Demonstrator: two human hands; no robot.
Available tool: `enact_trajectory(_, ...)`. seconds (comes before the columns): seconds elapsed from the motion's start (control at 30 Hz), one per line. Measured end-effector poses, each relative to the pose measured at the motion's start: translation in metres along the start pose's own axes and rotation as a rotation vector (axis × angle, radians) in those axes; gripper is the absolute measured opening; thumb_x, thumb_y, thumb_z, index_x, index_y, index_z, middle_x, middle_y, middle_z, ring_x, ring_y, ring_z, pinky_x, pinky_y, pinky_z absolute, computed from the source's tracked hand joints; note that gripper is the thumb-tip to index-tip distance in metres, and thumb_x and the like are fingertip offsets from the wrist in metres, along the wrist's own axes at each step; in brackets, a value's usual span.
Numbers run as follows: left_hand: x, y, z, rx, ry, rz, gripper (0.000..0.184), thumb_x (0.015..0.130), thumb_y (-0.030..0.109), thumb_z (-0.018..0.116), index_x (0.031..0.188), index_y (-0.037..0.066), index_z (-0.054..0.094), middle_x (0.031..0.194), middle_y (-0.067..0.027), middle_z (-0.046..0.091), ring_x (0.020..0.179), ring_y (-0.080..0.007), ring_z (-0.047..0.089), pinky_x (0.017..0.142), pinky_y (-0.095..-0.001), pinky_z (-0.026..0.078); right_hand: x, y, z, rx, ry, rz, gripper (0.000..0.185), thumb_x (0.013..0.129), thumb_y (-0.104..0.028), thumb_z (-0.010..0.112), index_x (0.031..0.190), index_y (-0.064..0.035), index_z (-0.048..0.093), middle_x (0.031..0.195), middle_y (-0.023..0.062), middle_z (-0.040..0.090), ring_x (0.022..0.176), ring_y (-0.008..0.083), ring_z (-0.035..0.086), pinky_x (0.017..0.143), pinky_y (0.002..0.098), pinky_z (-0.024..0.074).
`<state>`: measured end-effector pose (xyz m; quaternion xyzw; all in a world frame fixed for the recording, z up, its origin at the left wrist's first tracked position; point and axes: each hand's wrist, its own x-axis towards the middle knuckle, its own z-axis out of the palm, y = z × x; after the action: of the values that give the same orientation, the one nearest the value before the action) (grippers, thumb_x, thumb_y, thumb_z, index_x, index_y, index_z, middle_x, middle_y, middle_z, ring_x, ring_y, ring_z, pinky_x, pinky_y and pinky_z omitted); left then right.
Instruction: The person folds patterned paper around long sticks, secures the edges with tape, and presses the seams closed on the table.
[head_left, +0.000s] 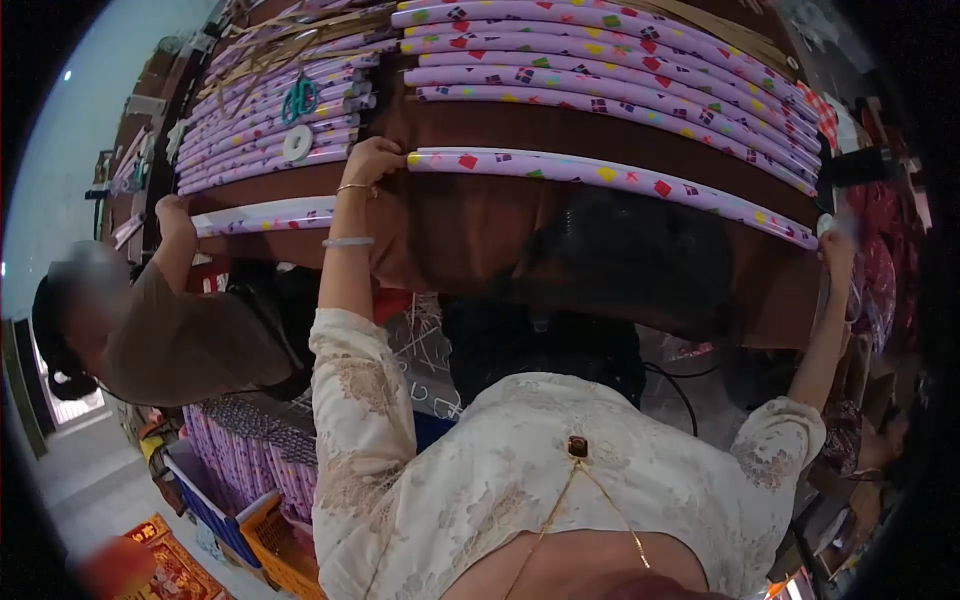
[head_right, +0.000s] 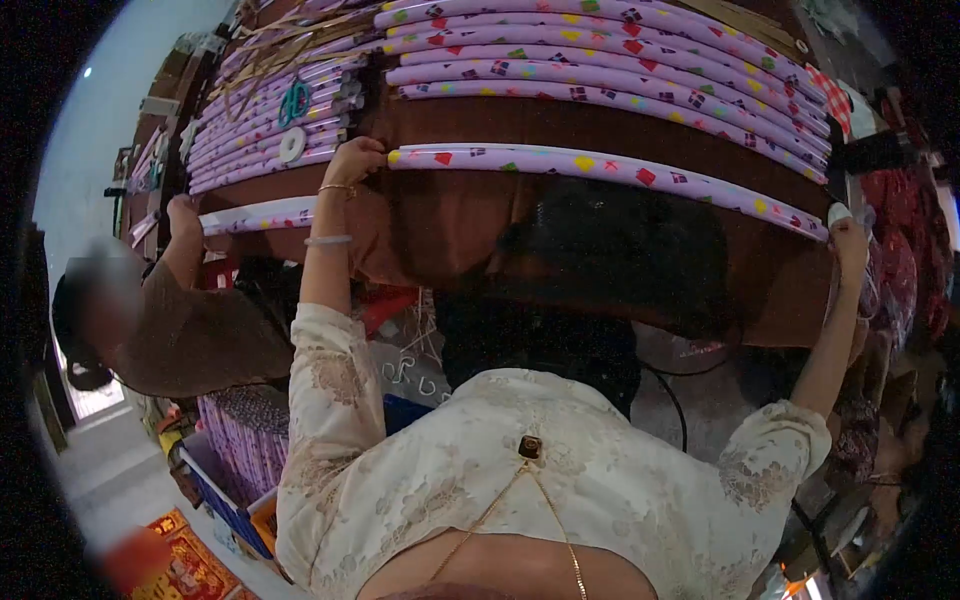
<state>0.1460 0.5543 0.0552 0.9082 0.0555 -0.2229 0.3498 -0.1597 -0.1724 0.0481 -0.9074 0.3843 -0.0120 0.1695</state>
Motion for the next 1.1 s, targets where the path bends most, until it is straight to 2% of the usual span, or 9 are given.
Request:
enact_trajectory(0.07, -0.001, 0.001, 0.001, 0.040, 0.006, -0.018, 0.025, 0.069, 0.013, 0.069, 0.090, 0.003, 0.060, 0.069, -0.0028, 0.057, 0.058, -0.0100, 0.050, 0.048, -0.0228, 0.039, -0.001, 0.001, 0.008, -0.257, 0.120, -0.165, 0.019, 0.080, -0.015, 0.053, 0.090, -0.0005, 0.059, 0.077, 0.0113, 0.062, 0.071, 0.0248, 0.061, 0.062, 0.0334, 0.0467)
enact_trajectory(0.23, 0.003, -0.019, -0.001, -0.123, 0.020, 0.075, 0.025, 0.065, 0.013, 0.070, 0.087, 0.005, 0.062, 0.065, -0.0055, 0.059, 0.054, -0.0148, 0.053, 0.049, -0.0285, 0.043, -0.035, -0.017, 0.015, -0.069, 0.180, -0.438, 0.022, 0.087, -0.014, 0.047, 0.104, -0.0049, 0.058, 0.102, 0.0127, 0.059, 0.094, 0.0277, 0.057, 0.082, 0.0340, 0.0433)
enact_trajectory(0.33, -0.007, -0.021, 0.010, 0.050, 0.762, 0.473, 0.017, 0.070, 0.005, 0.059, 0.087, 0.003, 0.059, 0.077, -0.0122, 0.060, 0.072, -0.0299, 0.057, 0.065, -0.0378, 0.047, -0.056, -0.038, 0.012, -0.006, 0.135, -0.463, 0.023, 0.089, -0.016, 0.047, 0.108, -0.0054, 0.055, 0.113, 0.0110, 0.054, 0.103, 0.0265, 0.053, 0.085, 0.0341, 0.0420)
enact_trajectory(0.4, -0.030, -0.001, 0.024, 0.044, 0.839, 0.736, 0.015, 0.074, 0.007, 0.059, 0.088, 0.004, 0.058, 0.083, -0.0127, 0.059, 0.080, -0.0292, 0.056, 0.069, -0.0373, 0.046, -0.074, -0.057, 0.013, 0.026, 0.087, -0.515, 0.025, 0.087, -0.016, 0.051, 0.110, -0.0058, 0.055, 0.114, 0.0110, 0.053, 0.107, 0.0246, 0.051, 0.086, 0.0323, 0.0414)
enact_trajectory(0.53, -0.053, 0.036, 0.063, 0.253, 0.406, 1.110, 0.026, 0.073, 0.017, 0.065, 0.098, 0.010, 0.061, 0.098, -0.0078, 0.059, 0.089, -0.0272, 0.056, 0.077, -0.0366, 0.045, -0.066, -0.075, 0.031, 0.167, -0.038, -0.695, 0.035, 0.078, -0.014, 0.061, 0.111, -0.0051, 0.054, 0.113, 0.0116, 0.053, 0.107, 0.0234, 0.050, 0.086, 0.0317, 0.0414)
enact_trajectory(0.6, -0.044, 0.039, 0.073, 0.460, 0.326, 1.158, 0.027, 0.071, 0.020, 0.065, 0.096, 0.010, 0.062, 0.099, -0.0056, 0.060, 0.089, -0.0265, 0.056, 0.076, -0.0367, 0.046, -0.084, -0.113, 0.020, 0.198, -0.190, -0.471, 0.042, 0.071, -0.011, 0.067, 0.111, -0.0051, 0.054, 0.111, 0.0109, 0.055, 0.103, 0.0246, 0.053, 0.085, 0.0319, 0.0421)
enact_trajectory(0.67, -0.044, 0.046, 0.075, 0.467, 0.215, 1.093, 0.028, 0.070, 0.020, 0.066, 0.096, 0.009, 0.062, 0.094, -0.0067, 0.059, 0.088, -0.0269, 0.056, 0.075, -0.0376, 0.045, -0.078, -0.112, 0.022, 0.099, -0.086, -0.742, 0.043, 0.068, -0.016, 0.068, 0.109, -0.0084, 0.055, 0.106, 0.0092, 0.057, 0.097, 0.0269, 0.055, 0.083, 0.0337, 0.0428)
enact_trajectory(0.77, -0.041, 0.050, 0.070, 0.435, 0.035, 1.011, 0.030, 0.067, 0.018, 0.068, 0.094, 0.007, 0.061, 0.089, -0.0077, 0.058, 0.088, -0.0280, 0.055, 0.077, -0.0380, 0.044, -0.071, -0.108, 0.026, -0.045, -0.085, -0.751, 0.043, 0.064, -0.018, 0.071, 0.104, -0.0085, 0.056, 0.099, 0.0083, 0.057, 0.093, 0.0284, 0.055, 0.080, 0.0358, 0.0432)
enact_trajectory(1.1, -0.061, 0.053, 0.074, 0.627, 0.114, 1.098, 0.041, 0.065, 0.014, 0.069, 0.101, 0.007, 0.052, 0.095, -0.0112, 0.053, 0.092, -0.0301, 0.052, 0.079, -0.0389, 0.042, -0.083, -0.105, 0.043, -0.050, 0.069, -0.725, 0.038, 0.064, -0.017, 0.072, 0.095, -0.0076, 0.053, 0.092, 0.0078, 0.050, 0.088, 0.0293, 0.053, 0.072, 0.0382, 0.0434)
